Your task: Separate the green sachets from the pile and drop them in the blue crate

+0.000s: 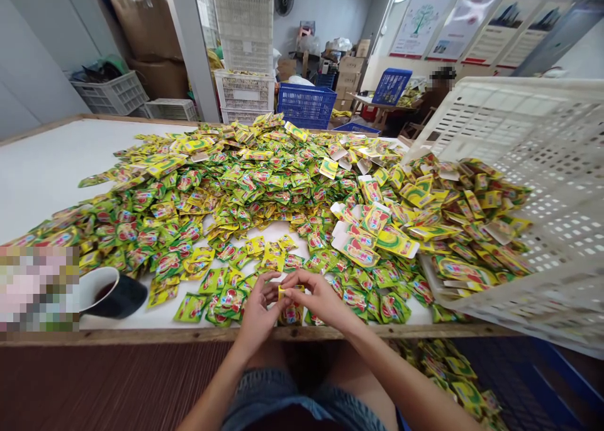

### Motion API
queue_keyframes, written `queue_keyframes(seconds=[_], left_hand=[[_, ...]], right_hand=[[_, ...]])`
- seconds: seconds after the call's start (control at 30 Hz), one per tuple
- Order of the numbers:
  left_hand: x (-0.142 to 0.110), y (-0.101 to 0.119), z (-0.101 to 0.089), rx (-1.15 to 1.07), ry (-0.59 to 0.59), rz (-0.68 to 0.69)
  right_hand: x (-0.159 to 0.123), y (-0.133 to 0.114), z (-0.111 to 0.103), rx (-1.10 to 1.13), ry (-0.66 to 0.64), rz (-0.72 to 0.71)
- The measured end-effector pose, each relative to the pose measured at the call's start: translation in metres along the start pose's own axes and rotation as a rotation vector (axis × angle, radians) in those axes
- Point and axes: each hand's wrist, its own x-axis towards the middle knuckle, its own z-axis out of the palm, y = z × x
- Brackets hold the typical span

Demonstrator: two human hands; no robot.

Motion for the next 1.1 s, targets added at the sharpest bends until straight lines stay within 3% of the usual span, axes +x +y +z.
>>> queue_keyframes(seconds=[0.13,0.3,0.37,0.5,0.67,0.77,0.83,0.97,1.1], left_hand=[[-0.001,0.007,0.002,0.247,0.088,0.115],[0.003,0.015,0.0,0.269,0.134,0.037],[0.005,0.015,-0.003,0.265,0.119,0.057],[0.007,0.015,-0.01,0.376,0.053,0.242],[0.006,0.02,-0.019,0.578,-0.093,0.392],[0.005,0.02,-0.023,0.63,-0.123,0.43],[0.003,0.017,-0.023,0.625,-0.108,0.395],[0.0,0.01,-0.018,0.469,-0.076,0.188],[-0.001,0.014,-0.007,0.411,-0.003,0.209]], right_hand=[[-0.004,0.006,0.005,0.033,0.094,0.02],[-0.001,0.005,0.017,-0.07,0.199,-0.016],[-0.001,0.005,0.019,-0.123,0.227,-0.06],[-0.007,0.01,0.016,-0.134,0.226,-0.154],[-0.012,0.011,0.011,-0.11,0.197,-0.173],[-0.011,0.01,0.011,-0.14,0.205,-0.181],[-0.012,0.01,0.013,-0.129,0.209,-0.17],[-0.021,0.018,0.02,-0.038,0.252,-0.078],[-0.029,0.021,0.026,-0.086,0.387,-0.114]])
